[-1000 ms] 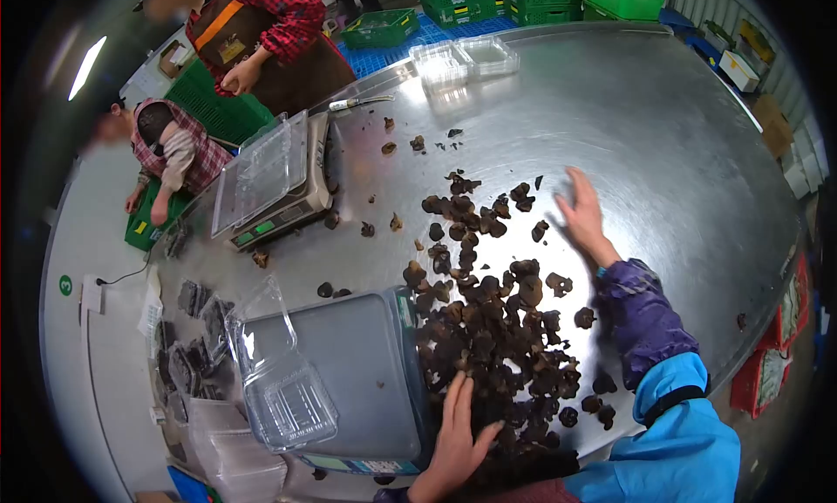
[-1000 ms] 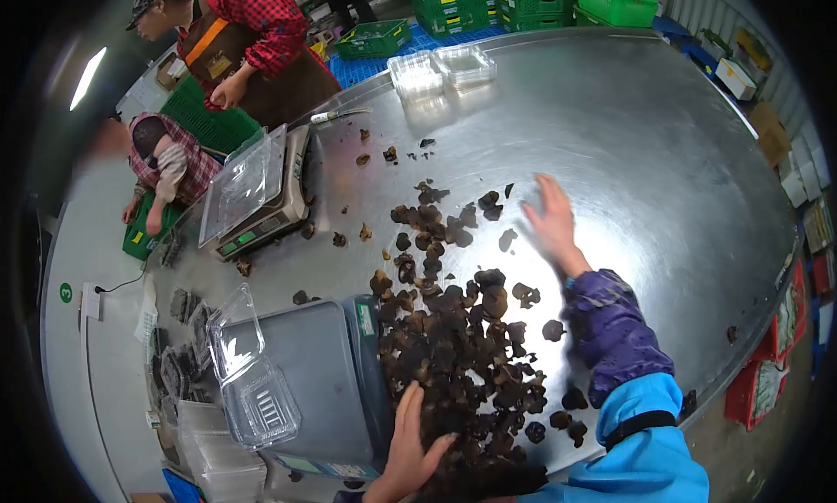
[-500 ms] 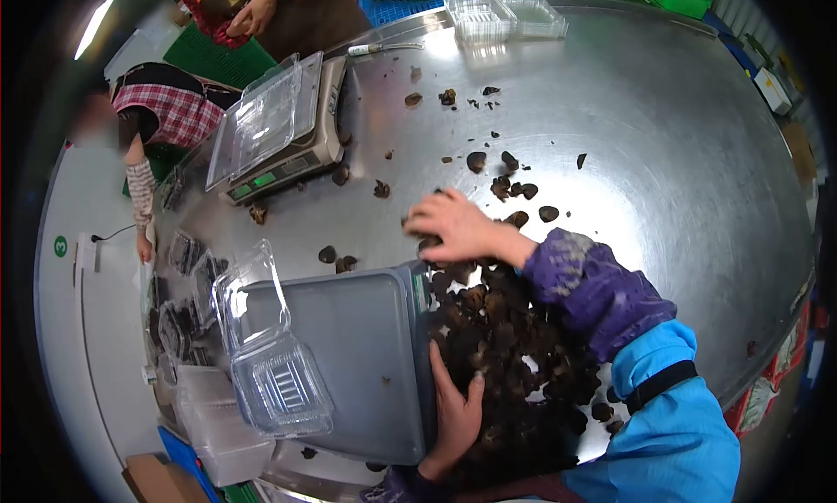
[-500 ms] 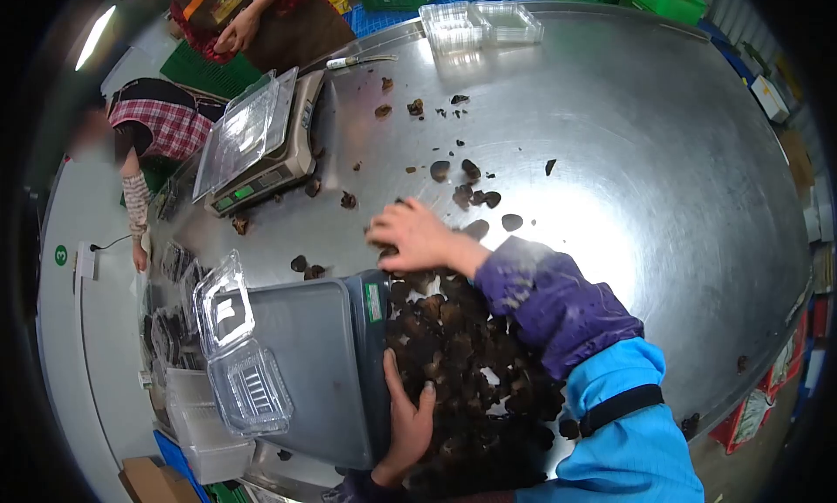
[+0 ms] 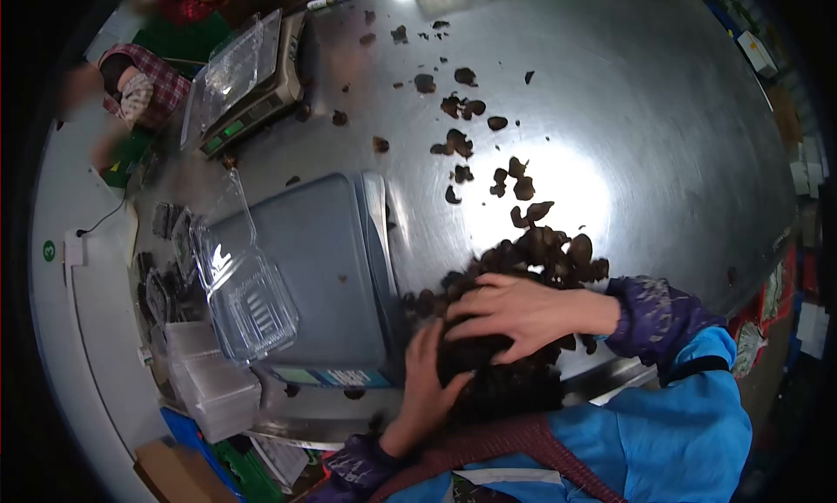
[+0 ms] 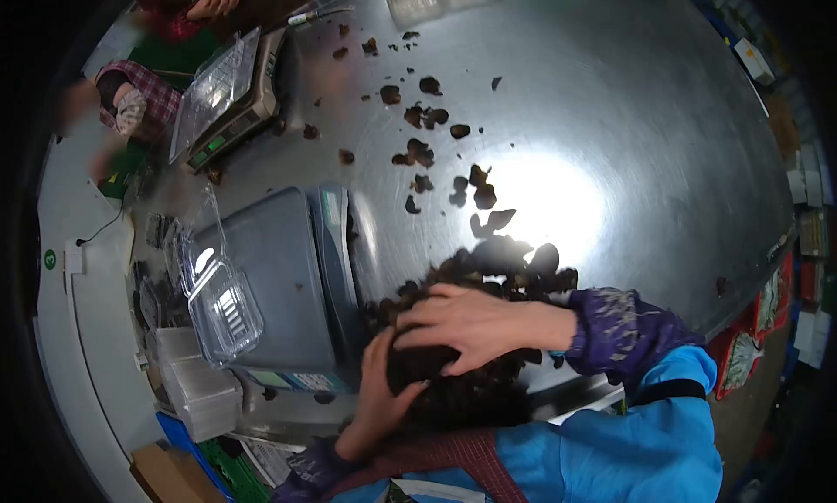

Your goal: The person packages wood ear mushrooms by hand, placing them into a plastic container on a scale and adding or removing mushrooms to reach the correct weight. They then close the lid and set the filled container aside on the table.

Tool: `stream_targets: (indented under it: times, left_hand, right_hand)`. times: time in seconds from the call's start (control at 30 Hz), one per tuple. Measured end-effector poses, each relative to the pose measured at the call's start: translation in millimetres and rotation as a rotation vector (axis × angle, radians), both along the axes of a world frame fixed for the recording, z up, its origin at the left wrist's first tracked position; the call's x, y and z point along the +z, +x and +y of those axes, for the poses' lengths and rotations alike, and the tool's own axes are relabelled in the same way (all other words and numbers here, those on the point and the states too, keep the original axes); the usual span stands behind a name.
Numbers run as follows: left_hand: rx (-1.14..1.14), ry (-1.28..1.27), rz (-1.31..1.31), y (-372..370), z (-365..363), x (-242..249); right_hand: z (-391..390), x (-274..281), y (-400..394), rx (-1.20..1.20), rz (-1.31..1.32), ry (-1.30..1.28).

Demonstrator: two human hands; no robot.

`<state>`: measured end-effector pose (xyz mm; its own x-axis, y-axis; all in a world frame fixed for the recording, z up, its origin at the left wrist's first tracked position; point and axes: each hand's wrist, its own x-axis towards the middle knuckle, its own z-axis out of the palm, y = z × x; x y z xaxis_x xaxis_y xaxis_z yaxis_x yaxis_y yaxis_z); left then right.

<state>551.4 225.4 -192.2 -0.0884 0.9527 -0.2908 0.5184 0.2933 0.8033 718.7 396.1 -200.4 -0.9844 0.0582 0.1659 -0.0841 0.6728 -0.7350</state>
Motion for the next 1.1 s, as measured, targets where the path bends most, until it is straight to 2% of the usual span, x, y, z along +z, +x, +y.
stream_targets:
  times: [0.03,0.1,0.17,0.2,0.27,0.3,0.33,0.37,0.43,0.47,0.5,0.73,0.8,0.9,0.97,1.1]
  left_hand:
    - [-0.034,0.041,0.076,-0.2,-9.0,1.8]
    - [-0.033,0.026,0.067,3.5,-9.6,6.4]
    - [-0.056,0.012,0.103,9.3,-4.1,7.4]
    - [-0.071,0.02,0.129,10.7,-1.4,-0.9]
    - [-0.096,0.035,0.147,16.2,13.2,-5.3]
    - [-0.121,0.041,0.161,20.3,21.6,-6.0]
    - [-0.13,0.013,0.139,26.1,30.0,-6.3]
    - [-0.152,0.121,0.148,29.7,33.8,-16.1]
    - [-0.131,0.112,-0.075,33.2,38.7,-29.7]
    - [-0.089,0.162,-0.082,35.2,37.6,-29.6]
    - [-0.09,0.171,-0.076,34.1,36.6,-31.4]
    - [-0.056,0.328,-0.204,27.8,28.0,-27.1]
    - [-0.059,0.381,-0.216,22.0,28.6,-13.4]
    - [-0.03,0.407,-0.27,0.2,26.6,33.6]
    - [-0.033,0.559,-0.19,-27.4,23.7,61.5]
    - [0.048,0.682,0.004,-106.4,11.4,114.1]
  right_hand:
    - [2.6,14.3,9.7,-0.057,0.02,-0.043]
    - [14.2,32.8,36.6,-0.328,-0.02,0.066]
    - [19.7,33.4,67.3,-0.584,-0.232,0.075]
    - [17.1,35.9,70.8,-0.586,-0.226,0.083]
    - [6.7,41.0,76.5,-0.603,-0.781,0.014]
    - [-7.1,18.7,76.4,-0.527,-0.745,0.125]
    - [-23.2,8.7,68.8,-0.531,-0.642,0.102]
    - [-38.2,2.9,56.0,-0.535,-0.54,0.08]
    - [-55.9,-7.6,33.5,-0.63,-0.347,-0.014]
    - [-59.1,-10.7,24.6,-0.679,-0.252,-0.123]
    - [-64.9,-7.3,18.1,-0.72,-0.218,-0.275]
    - [-94.9,1.9,3.1,-0.918,-0.109,-0.271]
    - [-97.0,22.0,-2.9,-0.935,-0.036,-0.233]
    - [-99.9,56.7,-26.3,-0.956,0.064,-0.119]
    - [-100.0,87.4,-54.8,-0.908,0.148,-0.043]
    - [-101.0,134.0,-137.6,-0.804,0.256,-0.04]
